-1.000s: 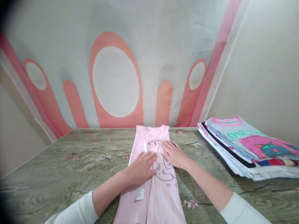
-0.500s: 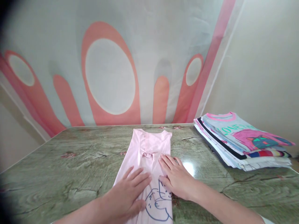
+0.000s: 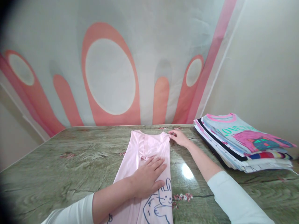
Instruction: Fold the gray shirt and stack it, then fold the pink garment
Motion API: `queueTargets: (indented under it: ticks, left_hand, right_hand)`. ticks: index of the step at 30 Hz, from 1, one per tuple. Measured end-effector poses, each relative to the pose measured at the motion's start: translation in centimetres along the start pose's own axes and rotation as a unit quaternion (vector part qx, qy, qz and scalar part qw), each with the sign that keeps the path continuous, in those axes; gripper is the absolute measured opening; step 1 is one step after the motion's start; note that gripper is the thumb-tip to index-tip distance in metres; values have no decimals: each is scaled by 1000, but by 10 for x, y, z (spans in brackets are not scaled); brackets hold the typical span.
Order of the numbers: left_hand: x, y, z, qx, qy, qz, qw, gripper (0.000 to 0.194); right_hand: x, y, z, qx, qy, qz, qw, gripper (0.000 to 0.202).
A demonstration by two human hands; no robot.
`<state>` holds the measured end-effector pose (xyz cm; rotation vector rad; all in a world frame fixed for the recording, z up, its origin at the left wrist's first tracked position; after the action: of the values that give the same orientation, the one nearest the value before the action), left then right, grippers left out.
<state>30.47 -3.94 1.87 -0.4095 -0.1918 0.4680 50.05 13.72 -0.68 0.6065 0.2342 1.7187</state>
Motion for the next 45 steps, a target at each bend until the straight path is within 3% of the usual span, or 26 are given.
queueTargets:
  ticks: [5,11,21,27,32,36,40,45]
  left_hand:
    - [-2,2,-2,-15,13,-1,1000,59]
    - [0,2,1,-20,21,2,1000,60]
    - [-2,0,2,-12,22,11,1000,58]
    - [-2,0,1,-20,23,17,999,58]
    - [-2,-2,2,-16,20,20,999,58]
    - [-3,-3,5,-25,12,5,1000,57]
    - [2,8,20,-30,-53,12,998,47]
    - [2,59,54,-29,-171,94,980,41]
  right_hand:
    - [0,5,-4,30,-1,31,999,25]
    - [10,5,-18,103,58,16,993,32]
    - [30,9,-22,16,167,44,985,24]
    - [35,18,-24,-46,143,70,986,19]
    - [32,16,-18,-103,58,44,992,21]
    - [29,11,-14,-81,39,35,995,27]
    - [26,2,-17,14,52,29,998,31]
    - [17,-4,-22,128,85,4,988,31]
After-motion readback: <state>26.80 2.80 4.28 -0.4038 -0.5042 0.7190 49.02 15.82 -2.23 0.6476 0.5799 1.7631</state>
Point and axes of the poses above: each hand's wrist, its own x-axis towards the middle knuckle, its own z-axis out of the back of the hand, y = z × x, the point moved 8 cm from there along x, towards the middle knuckle, and after that the axes turned 15 degrees about -x, right-handed, at the moved point
